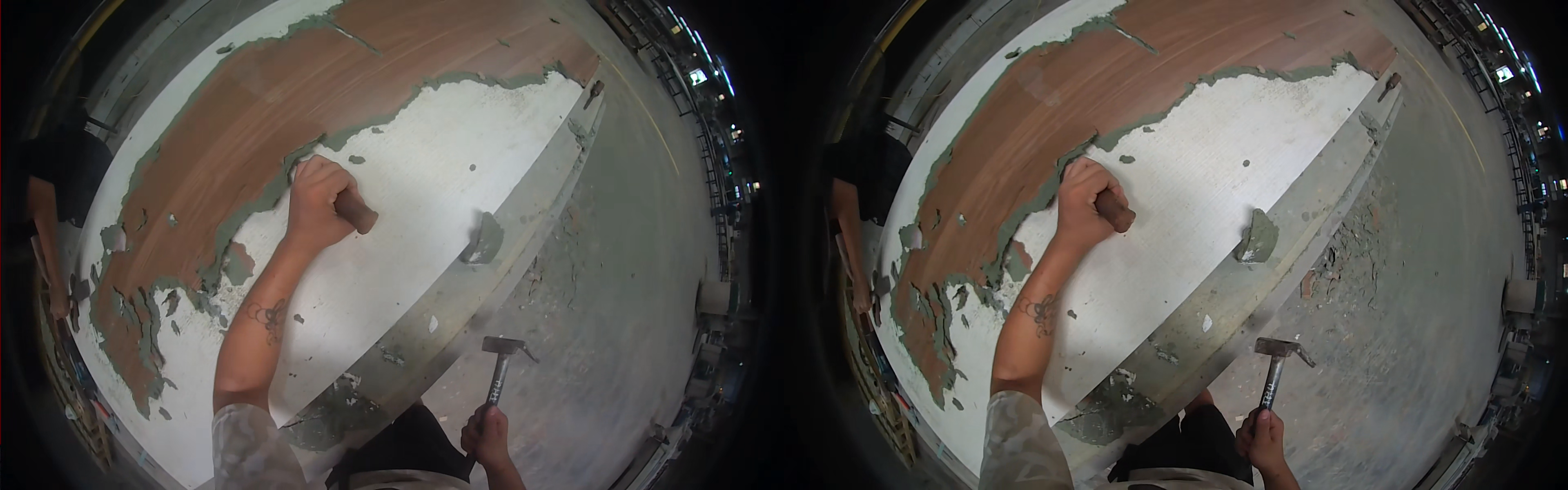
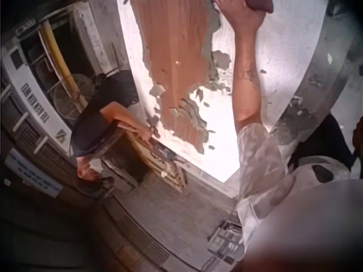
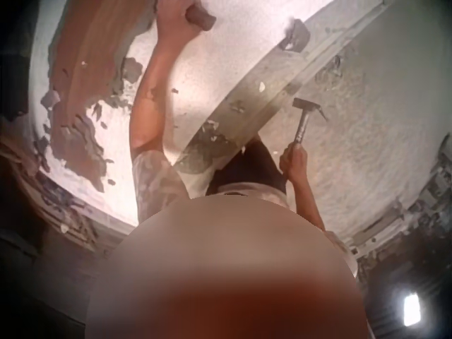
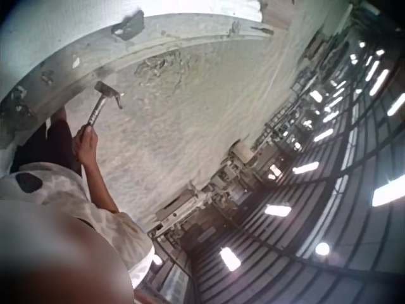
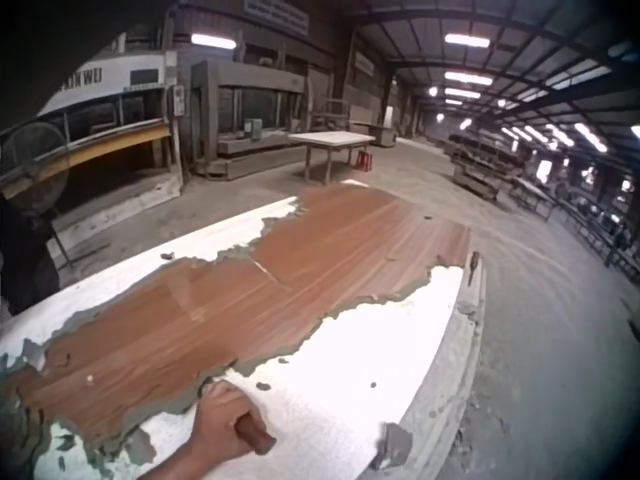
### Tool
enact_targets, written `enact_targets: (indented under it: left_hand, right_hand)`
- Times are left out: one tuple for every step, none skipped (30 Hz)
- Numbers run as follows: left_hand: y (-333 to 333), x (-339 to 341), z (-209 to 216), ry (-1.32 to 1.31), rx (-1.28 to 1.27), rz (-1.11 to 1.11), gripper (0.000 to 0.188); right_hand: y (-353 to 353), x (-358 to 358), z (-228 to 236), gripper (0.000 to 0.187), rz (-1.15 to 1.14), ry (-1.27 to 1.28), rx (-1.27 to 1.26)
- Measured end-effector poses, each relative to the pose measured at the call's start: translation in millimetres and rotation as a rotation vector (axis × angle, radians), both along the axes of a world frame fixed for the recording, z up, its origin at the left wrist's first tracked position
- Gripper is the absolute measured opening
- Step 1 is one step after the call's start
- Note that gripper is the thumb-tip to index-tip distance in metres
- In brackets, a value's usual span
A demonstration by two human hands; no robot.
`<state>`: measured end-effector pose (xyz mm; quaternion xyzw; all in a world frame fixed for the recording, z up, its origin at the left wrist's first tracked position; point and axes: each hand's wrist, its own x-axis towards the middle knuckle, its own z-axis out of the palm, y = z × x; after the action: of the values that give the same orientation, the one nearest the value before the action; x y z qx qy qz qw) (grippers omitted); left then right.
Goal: Chipping off a surface layer from a board using a hammer and chisel.
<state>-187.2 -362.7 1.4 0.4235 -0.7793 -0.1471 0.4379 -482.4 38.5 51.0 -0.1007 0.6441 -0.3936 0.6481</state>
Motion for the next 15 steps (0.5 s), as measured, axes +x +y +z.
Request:
enact_targets:
  left_hand:
    - [0.1, 1.1, 2.8, 0.003, -0.003, 0.001, 0.03]
    - [0.5, 2.3, 4.8, 0.007, 0.001, -0.018, 0.028]
    - [-2.2, 4.6, 6.6, 0.01, 0.001, -0.036, 0.026]
    - [-5.9, 8.6, 4.9, 0.061, -0.041, 0.008, 0.026]
    - [-12.5, 15.1, 3.2, 0.111, -0.081, 0.05, 0.026]
    - [-24.8, 23.2, 13.2, 0.264, -0.028, 0.132, 0.023]
    - [-37.8, 34.8, 33.4, 0.411, 0.031, 0.216, 0.02]
    - [-43.9, 48.1, 56.1, 0.447, 0.205, 0.183, 0.018]
    - [-52.3, 54.2, 71.3, 0.48, 0.359, 0.149, 0.017]
    - [-48.2, 48.1, 68.0, 0.479, 0.364, 0.143, 0.017]
    - [-39.1, 39.9, 59.9, 0.271, 0.268, 0.024, 0.017]
    - [-30.8, 35.9, 54.6, 0.058, 0.159, -0.091, 0.016]
    - [-17.1, 21.1, 44.3, -0.004, 0.088, -0.117, 0.017]
    - [1.7, 9.8, 37.8, -0.076, 0.013, -0.135, 0.018]
    - [12.9, -2.5, 23.8, -0.17, 0.019, -0.165, 0.019]
  right_hand:
    - [1.0, -1.6, 5.1, 0.05, 0.045, 0.027, -0.04]
    - [2.3, -3.2, 10.2, 0.05, 0.09, 0.054, -0.079]
    - [0.7, -5.4, 13.3, 0.05, 0.093, 0.057, -0.085]
    - [0.2, -8.3, 15.6, 0.05, 0.118, 0.101, -0.092]
    - [-0.3, -11.5, 16.9, 0.05, 0.143, 0.145, -0.099]
    - [0.9, -15.2, 18.0, 0.05, 0.138, 0.149, -0.086]
    - [-0.3, -18.7, 17.1, 0.049, 0.109, 0.141, -0.121]
    - [3.9, -20.4, 20.8, 0.049, 0.075, 0.133, -0.149]
    - [0.9, -22.7, 20.3, 0.048, 0.034, 0.115, -0.121]
    - [3.2, -25.5, 18.8, 0.048, 0.028, 0.115, -0.117]
    - [5.5, -29.0, 17.0, 0.048, -0.002, 0.093, -0.093]
    - [3.9, -28.1, 14.1, 0.047, -0.028, 0.064, -0.08]
    - [3.0, -28.7, 14.2, 0.047, -0.036, 0.069, -0.086]
    - [3.3, -26.9, 15.6, 0.047, -0.052, 0.052, -0.065]
    - [2.5, -28.3, 16.9, 0.046, -0.073, 0.053, -0.044]
